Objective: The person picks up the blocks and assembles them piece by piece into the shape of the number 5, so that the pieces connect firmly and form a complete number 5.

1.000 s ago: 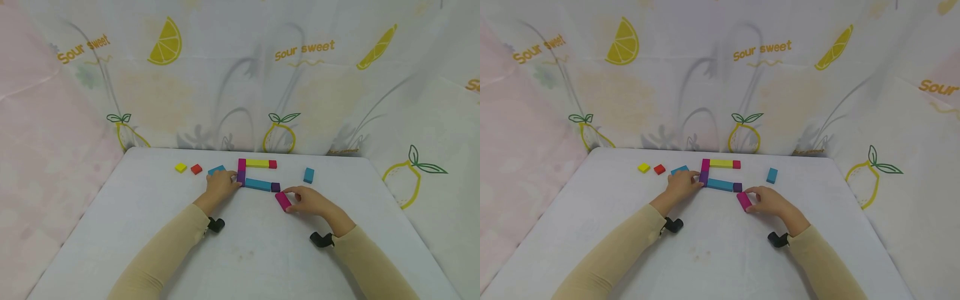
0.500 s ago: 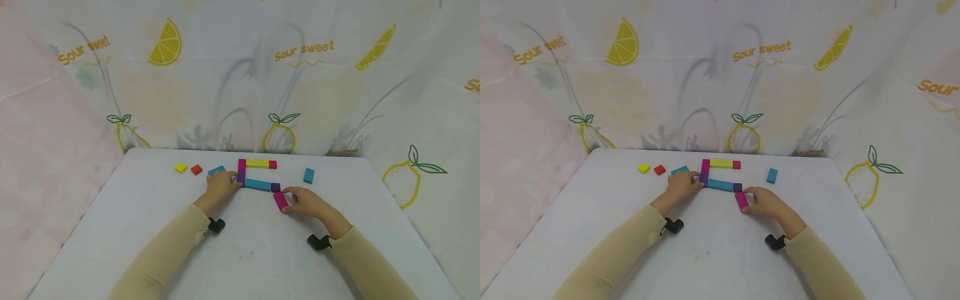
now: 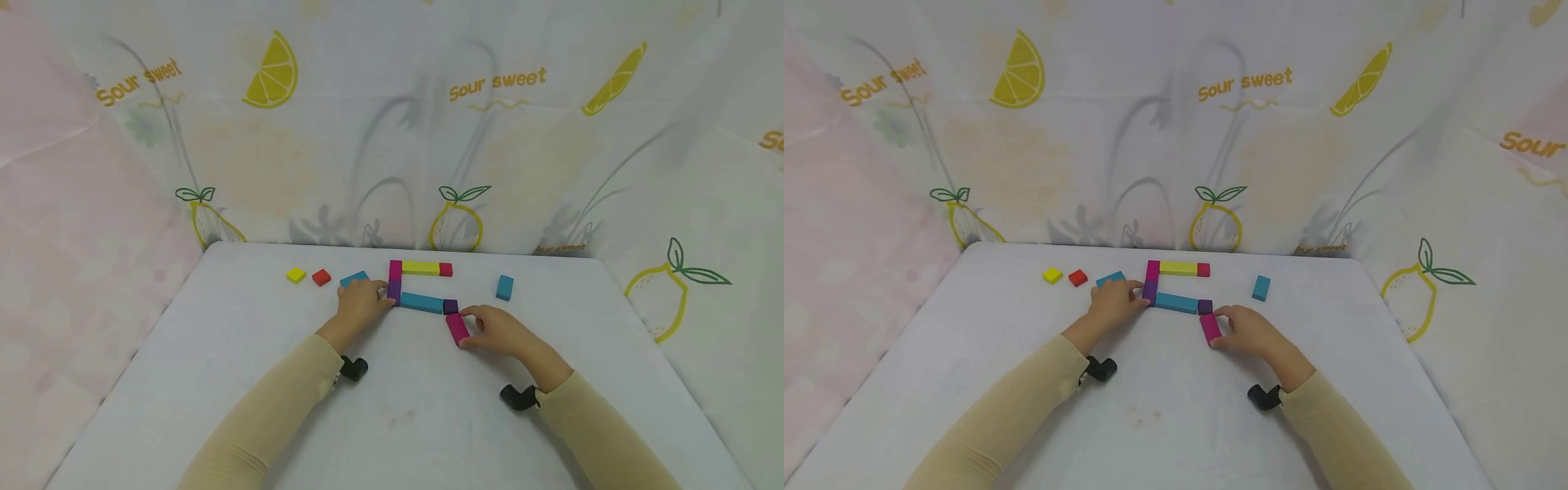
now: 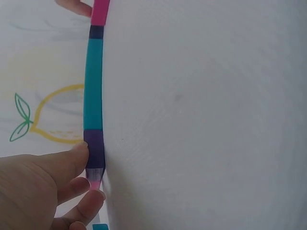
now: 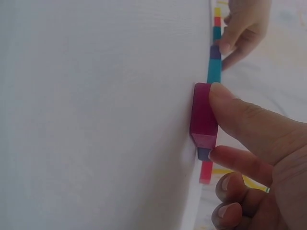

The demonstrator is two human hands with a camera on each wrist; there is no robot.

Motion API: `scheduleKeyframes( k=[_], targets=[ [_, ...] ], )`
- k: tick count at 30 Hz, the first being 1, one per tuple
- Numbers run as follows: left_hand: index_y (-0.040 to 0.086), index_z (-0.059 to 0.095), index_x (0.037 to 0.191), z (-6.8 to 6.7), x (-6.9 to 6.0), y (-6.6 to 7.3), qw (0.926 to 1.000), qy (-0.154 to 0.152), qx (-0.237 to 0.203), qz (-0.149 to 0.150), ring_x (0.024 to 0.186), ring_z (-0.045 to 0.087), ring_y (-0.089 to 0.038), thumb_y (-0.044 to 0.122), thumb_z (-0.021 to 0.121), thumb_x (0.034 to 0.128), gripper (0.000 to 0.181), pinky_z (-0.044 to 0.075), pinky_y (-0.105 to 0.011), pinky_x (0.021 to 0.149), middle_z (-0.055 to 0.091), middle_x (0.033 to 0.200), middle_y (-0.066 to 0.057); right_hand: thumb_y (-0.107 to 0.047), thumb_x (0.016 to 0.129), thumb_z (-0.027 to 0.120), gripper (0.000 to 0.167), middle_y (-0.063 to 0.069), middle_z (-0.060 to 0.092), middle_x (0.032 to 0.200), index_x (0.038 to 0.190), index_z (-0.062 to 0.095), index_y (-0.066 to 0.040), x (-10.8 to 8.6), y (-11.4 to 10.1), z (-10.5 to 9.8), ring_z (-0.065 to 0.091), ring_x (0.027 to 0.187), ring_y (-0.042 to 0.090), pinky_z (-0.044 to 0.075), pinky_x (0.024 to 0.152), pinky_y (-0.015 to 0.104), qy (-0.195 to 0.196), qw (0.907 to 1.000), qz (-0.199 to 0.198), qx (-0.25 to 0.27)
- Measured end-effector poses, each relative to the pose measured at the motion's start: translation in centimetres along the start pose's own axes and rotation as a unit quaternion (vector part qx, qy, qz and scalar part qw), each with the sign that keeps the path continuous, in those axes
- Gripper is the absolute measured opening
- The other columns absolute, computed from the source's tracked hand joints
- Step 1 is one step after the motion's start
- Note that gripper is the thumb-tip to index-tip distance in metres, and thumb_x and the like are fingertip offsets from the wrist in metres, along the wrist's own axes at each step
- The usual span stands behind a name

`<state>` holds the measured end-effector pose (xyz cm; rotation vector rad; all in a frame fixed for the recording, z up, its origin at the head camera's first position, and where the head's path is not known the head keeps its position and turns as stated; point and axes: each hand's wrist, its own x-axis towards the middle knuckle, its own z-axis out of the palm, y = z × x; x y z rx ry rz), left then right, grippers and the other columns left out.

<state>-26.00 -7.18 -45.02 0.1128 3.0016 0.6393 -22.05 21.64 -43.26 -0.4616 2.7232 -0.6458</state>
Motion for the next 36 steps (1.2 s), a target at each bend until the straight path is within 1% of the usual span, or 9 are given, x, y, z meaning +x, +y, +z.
scheduleKeyframes(
  k=[6, 11, 14, 19, 22, 26, 33, 36],
  targets=[
    [0.019, 0.063, 0.137, -0.04, -0.13, 0.08, 1.0000, 0.004, -0.002, 0.006, 0.113, 0.055, -0.031, 0.043, 0.071, 0.0922, 0.052, 0.036, -0.050, 0.091, 0.071, 0.109, -0.006, -0.032, 0.082, 0.084, 0.061, 0.004, 0.056, 0.089, 0.133, 0.061, -0.007, -0.03, -0.11, 0.01, 0.051, 0.088, 0.021, 0.046, 0.071, 0.033, 0.005, 1.0000, 0.001, 0.002],
    [0.019, 0.063, 0.138, -0.09, -0.22, 0.11, 1.0000, 0.000, -0.003, 0.002, 0.114, 0.055, -0.031, 0.043, 0.071, 0.0920, 0.052, 0.036, -0.050, 0.092, 0.071, 0.107, -0.006, -0.033, 0.082, 0.084, 0.061, 0.003, 0.057, 0.092, 0.133, 0.062, -0.007, -0.07, -0.22, 0.14, 0.052, 0.089, 0.021, 0.048, 0.073, 0.034, 0.009, 0.9999, 0.004, -0.005],
    [0.019, 0.063, 0.138, -0.09, -0.24, 0.08, 1.0000, -0.001, -0.004, 0.001, 0.114, 0.055, -0.031, 0.043, 0.071, 0.0920, 0.052, 0.036, -0.050, 0.092, 0.071, 0.106, -0.005, -0.033, 0.082, 0.083, 0.061, 0.003, 0.057, 0.090, 0.133, 0.062, -0.007, -0.06, -0.23, 0.25, 0.051, 0.087, 0.021, 0.048, 0.072, 0.034, 0.009, 0.9999, 0.006, -0.011],
    [0.019, 0.063, 0.138, -0.09, -0.17, 0.07, 1.0000, 0.000, -0.002, 0.004, 0.114, 0.055, -0.031, 0.042, 0.071, 0.0923, 0.052, 0.036, -0.050, 0.091, 0.071, 0.105, -0.005, -0.031, 0.083, 0.083, 0.061, 0.003, 0.058, 0.092, 0.136, 0.061, -0.011, -0.11, -0.27, 0.32, 0.052, 0.087, 0.021, 0.049, 0.071, 0.033, 0.006, 0.9999, 0.002, -0.008],
    [0.019, 0.063, 0.138, -0.12, -0.16, 0.08, 1.0000, 0.001, -0.001, 0.003, 0.114, 0.055, -0.031, 0.043, 0.071, 0.0924, 0.052, 0.036, -0.051, 0.092, 0.072, 0.105, -0.005, -0.031, 0.083, 0.083, 0.061, 0.002, 0.058, 0.094, 0.138, 0.061, -0.014, -0.16, -0.24, 0.28, 0.052, 0.088, 0.021, 0.049, 0.071, 0.033, 0.004, 0.9999, -0.005, -0.016],
    [0.019, 0.063, 0.138, -0.21, -0.17, 0.12, 1.0000, 0.001, -0.001, 0.002, 0.115, 0.055, -0.032, 0.043, 0.071, 0.0921, 0.053, 0.036, -0.051, 0.093, 0.072, 0.105, -0.005, -0.032, 0.084, 0.082, 0.061, 0.001, 0.055, 0.087, 0.138, 0.062, -0.014, -0.27, -0.36, 0.15, 0.051, 0.086, 0.020, 0.046, 0.067, 0.031, 0.005, 0.9995, -0.013, -0.029],
    [0.018, 0.062, 0.138, -0.24, -0.23, 0.07, 1.0000, -0.003, -0.001, 0.002, 0.117, 0.054, -0.032, 0.043, 0.071, 0.0922, 0.053, 0.036, -0.051, 0.094, 0.072, 0.107, -0.005, -0.035, 0.085, 0.081, 0.059, 0.001, 0.049, 0.071, 0.136, 0.064, -0.011, -0.42, -0.72, 0.11, 0.048, 0.073, 0.016, 0.040, 0.061, 0.029, 0.012, 0.9973, -0.038, -0.061],
    [0.018, 0.062, 0.138, -0.25, -0.28, 0.08, 1.0000, -0.005, -0.003, 0.002, 0.118, 0.054, -0.033, 0.043, 0.071, 0.0924, 0.053, 0.035, -0.052, 0.094, 0.071, 0.108, -0.006, -0.035, 0.085, 0.081, 0.058, 0.000, 0.047, 0.068, 0.135, 0.065, -0.010, -0.43, -0.85, 0.17, 0.046, 0.069, 0.015, 0.038, 0.060, 0.028, 0.016, 0.9966, -0.044, -0.069]
  ],
)
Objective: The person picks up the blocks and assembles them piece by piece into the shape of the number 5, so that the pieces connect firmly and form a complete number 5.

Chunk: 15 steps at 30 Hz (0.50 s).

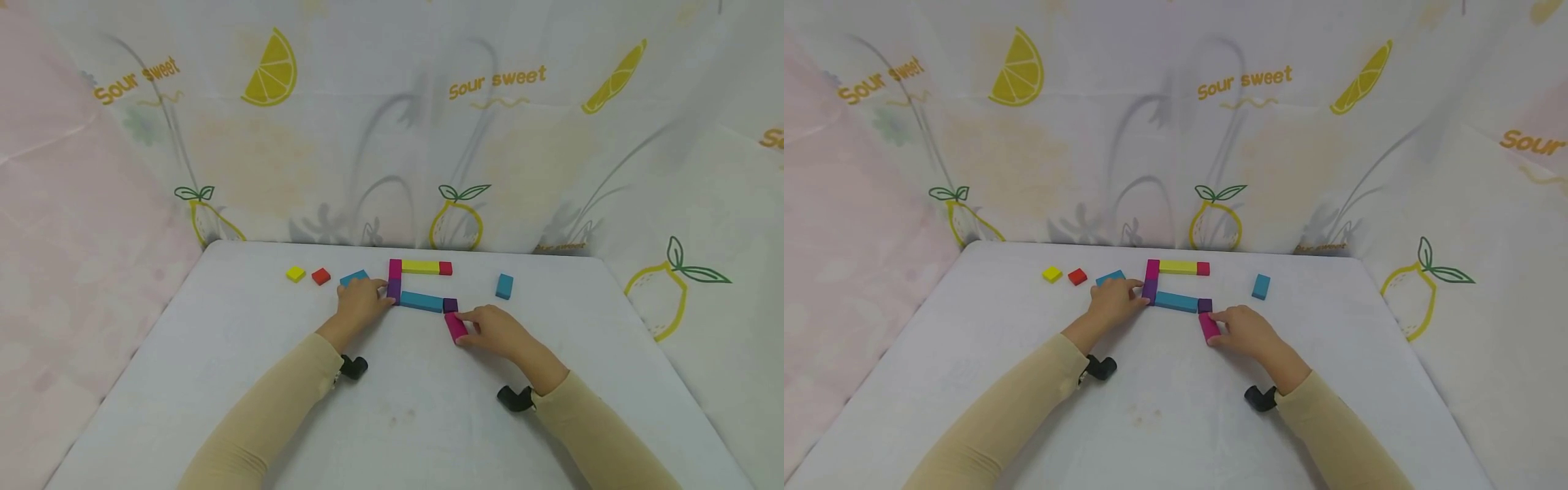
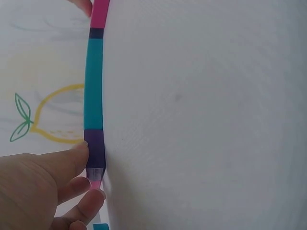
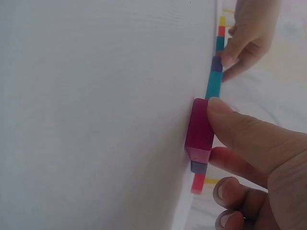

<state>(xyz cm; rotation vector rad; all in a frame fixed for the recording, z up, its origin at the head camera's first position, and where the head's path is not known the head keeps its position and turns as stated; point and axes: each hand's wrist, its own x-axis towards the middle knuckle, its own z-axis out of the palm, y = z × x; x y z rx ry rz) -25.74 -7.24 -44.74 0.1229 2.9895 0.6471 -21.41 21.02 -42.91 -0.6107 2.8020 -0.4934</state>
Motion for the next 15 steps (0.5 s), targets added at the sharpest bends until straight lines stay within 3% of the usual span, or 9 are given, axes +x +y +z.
scheduleKeyframes(
  k=[15],
  targets=[
    [0.020, 0.063, 0.138, 0.14, 0.08, 0.14, 1.0000, 0.005, 0.006, 0.000, 0.112, 0.056, -0.030, 0.042, 0.071, 0.0921, 0.051, 0.035, -0.050, 0.090, 0.071, 0.102, -0.004, -0.035, 0.085, 0.080, 0.057, 0.001, 0.047, 0.069, 0.134, 0.065, -0.009, -0.07, -0.29, 0.21, 0.046, 0.072, 0.016, 0.037, 0.061, 0.030, 0.011, 0.9998, 0.006, -0.013]
  ],
)
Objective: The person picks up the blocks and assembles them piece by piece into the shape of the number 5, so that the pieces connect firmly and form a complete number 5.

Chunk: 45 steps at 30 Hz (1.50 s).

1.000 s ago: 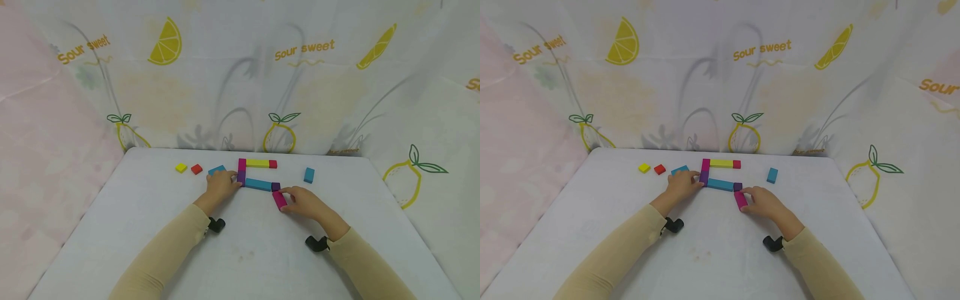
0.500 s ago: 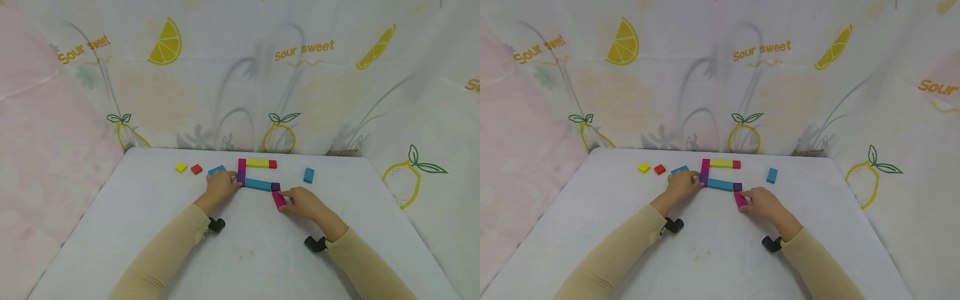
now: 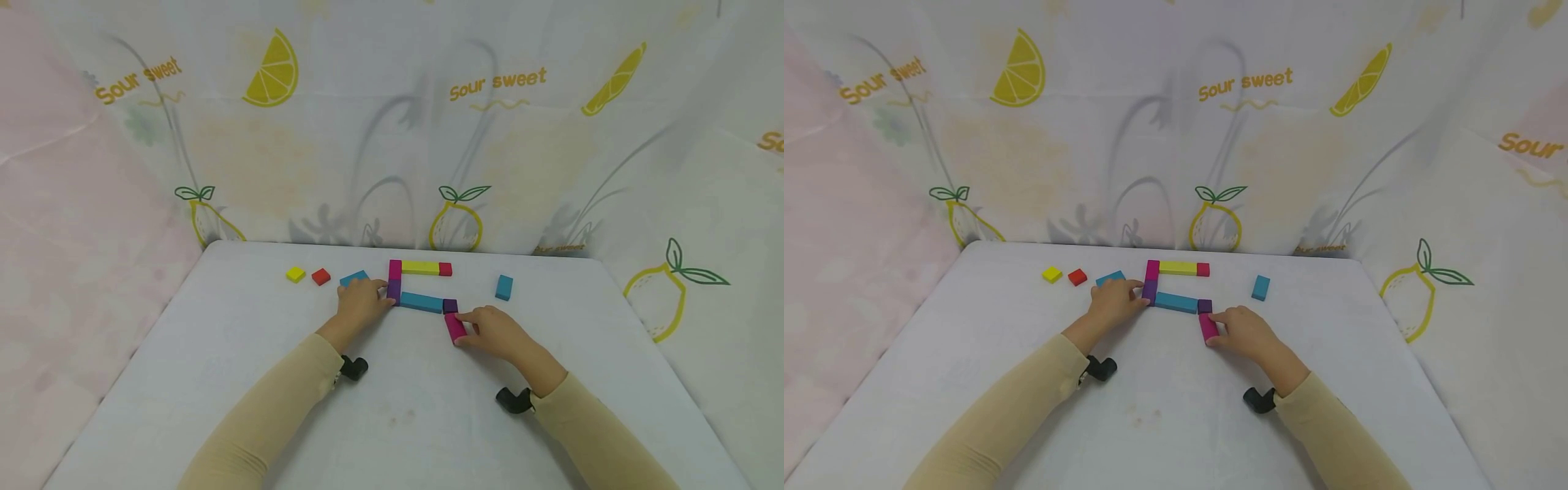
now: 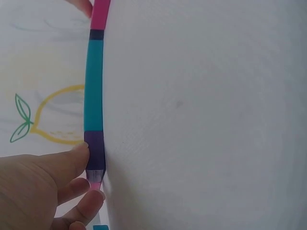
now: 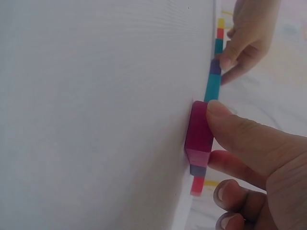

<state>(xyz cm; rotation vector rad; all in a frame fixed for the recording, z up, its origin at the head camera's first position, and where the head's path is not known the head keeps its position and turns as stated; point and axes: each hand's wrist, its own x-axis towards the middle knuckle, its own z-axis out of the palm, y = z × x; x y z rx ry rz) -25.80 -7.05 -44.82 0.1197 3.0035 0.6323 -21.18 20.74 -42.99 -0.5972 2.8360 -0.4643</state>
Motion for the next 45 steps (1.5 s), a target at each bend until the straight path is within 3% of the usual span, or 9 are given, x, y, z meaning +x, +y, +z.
scheduleKeyframes(
  k=[27, 45],
  targets=[
    [0.019, 0.064, 0.137, -0.01, 0.06, 0.06, 1.0000, 0.001, 0.001, -0.001, 0.110, 0.056, -0.030, 0.042, 0.071, 0.0921, 0.051, 0.036, -0.049, 0.090, 0.071, 0.099, -0.003, -0.035, 0.084, 0.081, 0.058, 0.000, 0.049, 0.069, 0.134, 0.065, -0.008, 0.13, 0.13, -0.13, 0.047, 0.072, 0.016, 0.038, 0.061, 0.030, -0.005, 1.0000, -0.002, 0.006],
    [0.017, 0.065, 0.135, -0.02, -0.19, -0.09, 0.9998, 0.012, -0.010, 0.011, 0.102, 0.057, -0.028, 0.040, 0.072, 0.0916, 0.050, 0.035, -0.048, 0.086, 0.066, 0.087, 0.000, -0.033, 0.086, 0.080, 0.055, 0.000, 0.051, 0.074, 0.133, 0.066, -0.010, 0.02, 0.14, -0.36, 0.049, 0.076, 0.017, 0.041, 0.063, 0.031, -0.009, 0.9995, 0.009, 0.029]
  ],
)
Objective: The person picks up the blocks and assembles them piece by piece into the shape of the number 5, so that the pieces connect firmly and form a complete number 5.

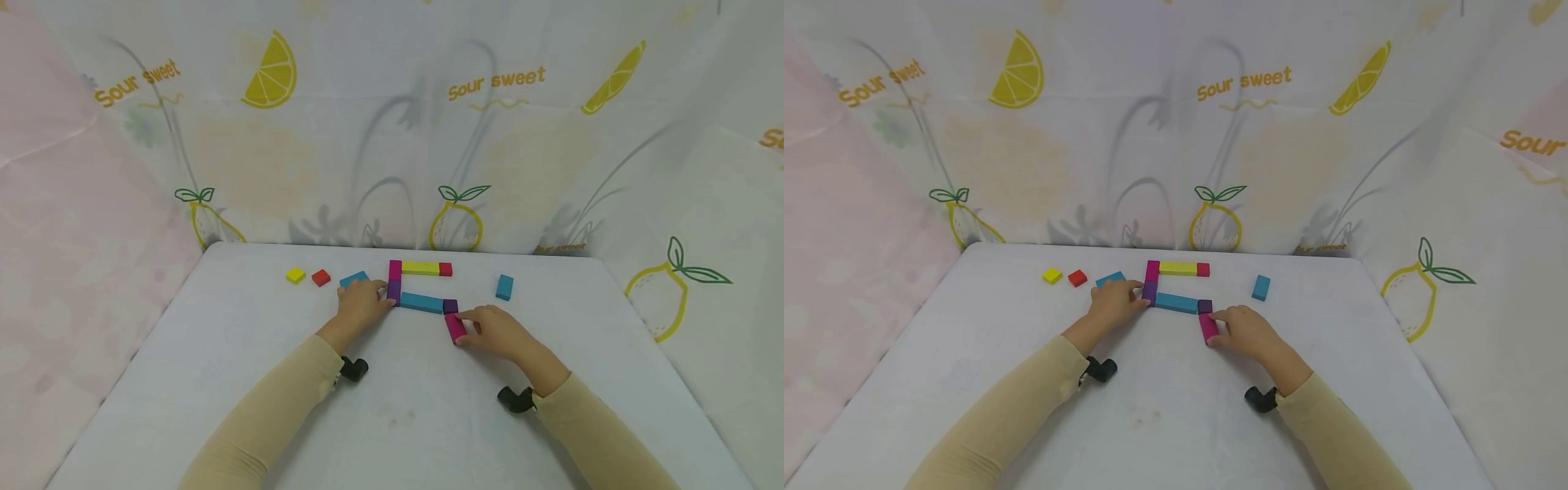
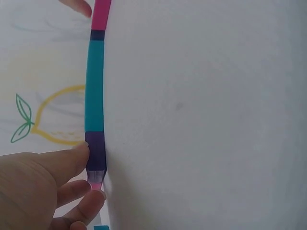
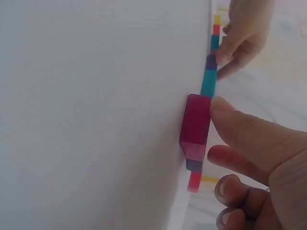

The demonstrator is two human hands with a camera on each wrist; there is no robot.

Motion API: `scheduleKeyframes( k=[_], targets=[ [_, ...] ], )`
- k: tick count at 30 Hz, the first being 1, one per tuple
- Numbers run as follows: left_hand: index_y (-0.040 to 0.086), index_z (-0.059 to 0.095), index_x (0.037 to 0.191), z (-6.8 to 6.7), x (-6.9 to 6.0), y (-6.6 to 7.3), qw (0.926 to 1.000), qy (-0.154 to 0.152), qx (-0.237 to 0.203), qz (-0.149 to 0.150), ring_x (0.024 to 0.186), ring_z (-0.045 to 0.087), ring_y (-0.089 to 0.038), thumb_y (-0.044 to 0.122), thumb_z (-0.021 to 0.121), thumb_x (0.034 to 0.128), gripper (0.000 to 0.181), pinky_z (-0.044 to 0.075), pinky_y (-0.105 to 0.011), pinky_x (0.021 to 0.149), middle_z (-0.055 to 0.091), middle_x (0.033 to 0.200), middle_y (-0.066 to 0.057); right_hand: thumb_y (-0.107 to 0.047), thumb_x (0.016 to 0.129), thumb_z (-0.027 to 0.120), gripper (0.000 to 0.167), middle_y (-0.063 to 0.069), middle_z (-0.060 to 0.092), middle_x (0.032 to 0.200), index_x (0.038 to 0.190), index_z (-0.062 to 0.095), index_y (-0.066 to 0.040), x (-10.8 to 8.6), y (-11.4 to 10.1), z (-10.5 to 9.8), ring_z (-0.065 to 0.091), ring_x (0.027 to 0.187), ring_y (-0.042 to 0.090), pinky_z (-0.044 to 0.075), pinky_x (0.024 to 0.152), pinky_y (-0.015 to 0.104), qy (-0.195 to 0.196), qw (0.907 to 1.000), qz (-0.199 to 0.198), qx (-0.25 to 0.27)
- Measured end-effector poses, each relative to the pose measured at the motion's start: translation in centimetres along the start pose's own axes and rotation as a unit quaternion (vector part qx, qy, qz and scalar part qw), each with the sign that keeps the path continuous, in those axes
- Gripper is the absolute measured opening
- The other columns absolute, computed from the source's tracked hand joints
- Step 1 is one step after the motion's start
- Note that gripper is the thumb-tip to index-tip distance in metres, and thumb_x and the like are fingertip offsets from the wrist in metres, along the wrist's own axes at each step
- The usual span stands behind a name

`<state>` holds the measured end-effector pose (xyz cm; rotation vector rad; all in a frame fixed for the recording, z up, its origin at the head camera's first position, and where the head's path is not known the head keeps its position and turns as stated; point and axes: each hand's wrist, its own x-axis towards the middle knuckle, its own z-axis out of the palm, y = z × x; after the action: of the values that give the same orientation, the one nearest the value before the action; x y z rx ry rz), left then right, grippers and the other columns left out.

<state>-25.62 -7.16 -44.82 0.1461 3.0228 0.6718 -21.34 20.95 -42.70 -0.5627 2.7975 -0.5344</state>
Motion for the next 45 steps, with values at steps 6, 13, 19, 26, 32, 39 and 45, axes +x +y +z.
scheduleKeyframes(
  k=[6, 13, 19, 26, 32, 39, 45],
  targets=[
    [0.017, 0.064, 0.136, -0.3, -0.1, 0.0, 0.9999, -0.006, -0.006, -0.005, 0.102, 0.055, -0.027, 0.041, 0.071, 0.0928, 0.050, 0.035, -0.049, 0.088, 0.065, 0.087, -0.001, -0.030, 0.088, 0.078, 0.050, 0.001, 0.051, 0.074, 0.132, 0.066, -0.009, -0.2, 0.1, -0.7, 0.049, 0.075, 0.017, 0.042, 0.063, 0.032, 0.010, 0.9999, -0.001, 0.013],
    [0.018, 0.063, 0.137, -0.8, -0.2, -0.6, 0.9999, -0.001, -0.009, -0.012, 0.104, 0.056, -0.028, 0.041, 0.068, 0.0946, 0.049, 0.036, -0.051, 0.091, 0.068, 0.098, -0.003, -0.026, 0.091, 0.074, 0.046, 0.001, 0.051, 0.077, 0.132, 0.065, -0.007, -0.7, 0.9, -1.8, 0.049, 0.075, 0.018, 0.042, 0.062, 0.031, 0.026, 0.9993, -0.001, 0.025],
    [0.019, 0.063, 0.136, -1.5, 0.1, -1.7, 0.9998, 0.015, 0.001, -0.013, 0.102, 0.053, -0.029, 0.041, 0.066, 0.0953, 0.047, 0.038, -0.051, 0.089, 0.066, 0.098, -0.004, -0.027, 0.093, 0.072, 0.043, 0.003, 0.053, 0.081, 0.129, 0.066, -0.003, -0.7, 2.0, -2.6, 0.049, 0.076, 0.019, 0.042, 0.062, 0.032, 0.056, 0.9983, -0.008, 0.016],
    [0.014, 0.065, 0.134, -2.6, 0.7, -2.9, 0.9996, 0.027, -0.006, -0.003, 0.106, 0.056, -0.035, 0.038, 0.066, 0.0961, 0.045, 0.040, -0.051, 0.089, 0.067, 0.112, -0.013, -0.024, 0.094, 0.071, 0.043, 0.005, 0.056, 0.084, 0.128, 0.065, 0.002, -0.1, 3.9, -3.3, 0.047, 0.070, 0.018, 0.041, 0.061, 0.032, 0.082, 0.9964, -0.007, 0.020],
    [0.012, 0.064, 0.134, -3.2, 1.1, -4.0, 0.9996, 0.023, -0.013, -0.004, 0.105, 0.058, -0.034, 0.035, 0.067, 0.0963, 0.044, 0.042, -0.055, 0.092, 0.064, 0.111, -0.016, -0.023, 0.095, 0.070, 0.045, 0.006, 0.055, 0.084, 0.129, 0.063, 0.004, 0.6, 5.5, -3.7, 0.045, 0.067, 0.019, 0.040, 0.059, 0.032, 0.094, 0.9949, 0.001, 0.036],
    [0.012, 0.063, 0.136, -3.5, 2.2, -5.2, 0.9995, 0.019, -0.026, 0.000, 0.099, 0.057, -0.030, 0.036, 0.068, 0.0945, 0.048, 0.042, -0.050, 0.089, 0.065, 0.104, -0.010, -0.023, 0.095, 0.069, 0.049, 0.008, 0.056, 0.085, 0.133, 0.058, 0.007, 1.4, 7.3, -3.8, 0.050, 0.077, 0.023, 0.040, 0.065, 0.034, 0.100, 0.9939, 0.026, 0.038],
    [0.011, 0.062, 0.137, -3.8, 2.8, -5.9, 0.9995, -0.001, -0.031, -0.001, 0.101, 0.058, -0.030, 0.037, 0.069, 0.0936, 0.051, 0.042, -0.051, 0.092, 0.066, 0.108, -0.011, -0.025, 0.095, 0.069, 0.056, 0.011, 0.056, 0.086, 0.138, 0.051, 0.007, 1.9, 8.3, -4.5, 0.050, 0.074, 0.023, 0.041, 0.065, 0.035, 0.084, 0.9948, 0.040, 0.041]
  ],
)
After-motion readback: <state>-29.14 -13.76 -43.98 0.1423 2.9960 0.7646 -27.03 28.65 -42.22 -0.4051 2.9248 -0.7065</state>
